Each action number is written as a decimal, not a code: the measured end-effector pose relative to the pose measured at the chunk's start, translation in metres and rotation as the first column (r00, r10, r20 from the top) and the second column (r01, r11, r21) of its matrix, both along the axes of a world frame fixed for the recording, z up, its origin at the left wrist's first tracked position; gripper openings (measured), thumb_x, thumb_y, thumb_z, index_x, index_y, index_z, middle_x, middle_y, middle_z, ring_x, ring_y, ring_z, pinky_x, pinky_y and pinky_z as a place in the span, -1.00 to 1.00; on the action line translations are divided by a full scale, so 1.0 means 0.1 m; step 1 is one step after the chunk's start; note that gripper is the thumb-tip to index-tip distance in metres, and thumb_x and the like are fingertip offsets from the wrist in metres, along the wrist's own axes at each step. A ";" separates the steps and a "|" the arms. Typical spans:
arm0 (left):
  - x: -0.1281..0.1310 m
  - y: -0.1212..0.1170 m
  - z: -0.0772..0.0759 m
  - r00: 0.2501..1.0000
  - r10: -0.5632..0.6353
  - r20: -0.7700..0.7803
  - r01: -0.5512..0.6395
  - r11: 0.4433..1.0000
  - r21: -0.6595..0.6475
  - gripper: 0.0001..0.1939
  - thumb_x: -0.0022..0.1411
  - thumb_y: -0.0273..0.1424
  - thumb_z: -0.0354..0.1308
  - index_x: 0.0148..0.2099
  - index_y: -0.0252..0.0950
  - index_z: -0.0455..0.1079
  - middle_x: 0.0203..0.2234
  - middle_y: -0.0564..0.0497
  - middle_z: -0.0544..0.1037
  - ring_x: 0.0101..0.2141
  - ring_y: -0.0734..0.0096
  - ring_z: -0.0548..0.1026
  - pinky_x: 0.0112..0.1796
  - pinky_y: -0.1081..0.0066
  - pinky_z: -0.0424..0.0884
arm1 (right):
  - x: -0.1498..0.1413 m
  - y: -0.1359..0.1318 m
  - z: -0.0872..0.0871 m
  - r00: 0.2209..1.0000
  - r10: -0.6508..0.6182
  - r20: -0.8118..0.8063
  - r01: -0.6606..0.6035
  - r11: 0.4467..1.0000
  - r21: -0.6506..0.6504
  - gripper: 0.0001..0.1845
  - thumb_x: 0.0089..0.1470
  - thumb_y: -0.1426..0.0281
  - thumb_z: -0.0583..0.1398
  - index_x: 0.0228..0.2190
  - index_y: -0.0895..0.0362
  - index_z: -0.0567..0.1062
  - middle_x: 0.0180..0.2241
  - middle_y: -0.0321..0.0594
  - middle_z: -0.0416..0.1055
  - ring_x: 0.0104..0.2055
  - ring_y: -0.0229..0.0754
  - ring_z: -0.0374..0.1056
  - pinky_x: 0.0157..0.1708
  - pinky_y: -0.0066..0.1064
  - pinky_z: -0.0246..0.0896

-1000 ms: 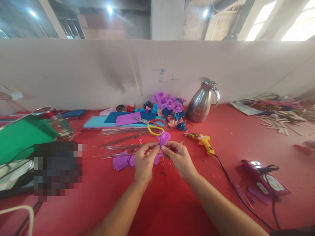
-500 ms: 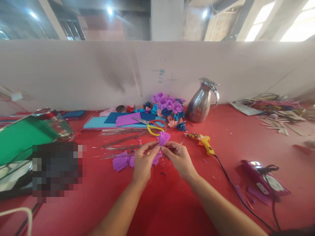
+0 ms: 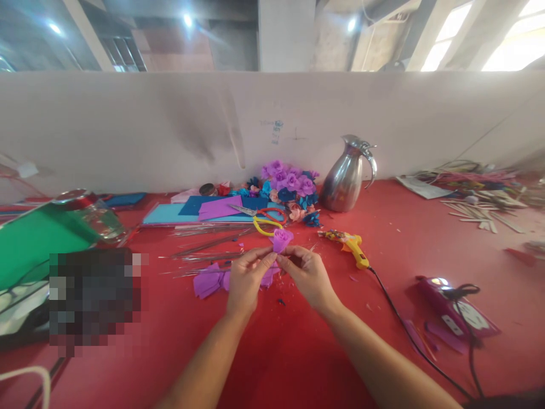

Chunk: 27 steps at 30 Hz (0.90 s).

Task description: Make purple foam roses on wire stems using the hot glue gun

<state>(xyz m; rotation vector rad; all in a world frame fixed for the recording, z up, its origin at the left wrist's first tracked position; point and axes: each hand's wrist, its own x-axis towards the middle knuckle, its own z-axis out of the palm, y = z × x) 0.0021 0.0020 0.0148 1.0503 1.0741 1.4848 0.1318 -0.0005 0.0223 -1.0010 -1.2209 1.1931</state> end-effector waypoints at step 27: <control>-0.04 0.00 0.06 0.995 -0.083 -0.064 0.087 0.994 0.071 -0.79 -0.03 -0.31 0.34 -0.29 -0.24 0.62 -0.36 -0.05 0.60 -0.27 0.24 0.49 -0.17 0.31 0.38 | -0.02 -0.05 0.00 0.983 -0.105 0.153 0.081 0.985 0.155 -0.88 -0.01 0.34 0.23 -0.41 0.11 0.56 -0.46 -0.23 0.49 -0.50 -0.25 0.31 -0.47 -0.42 0.22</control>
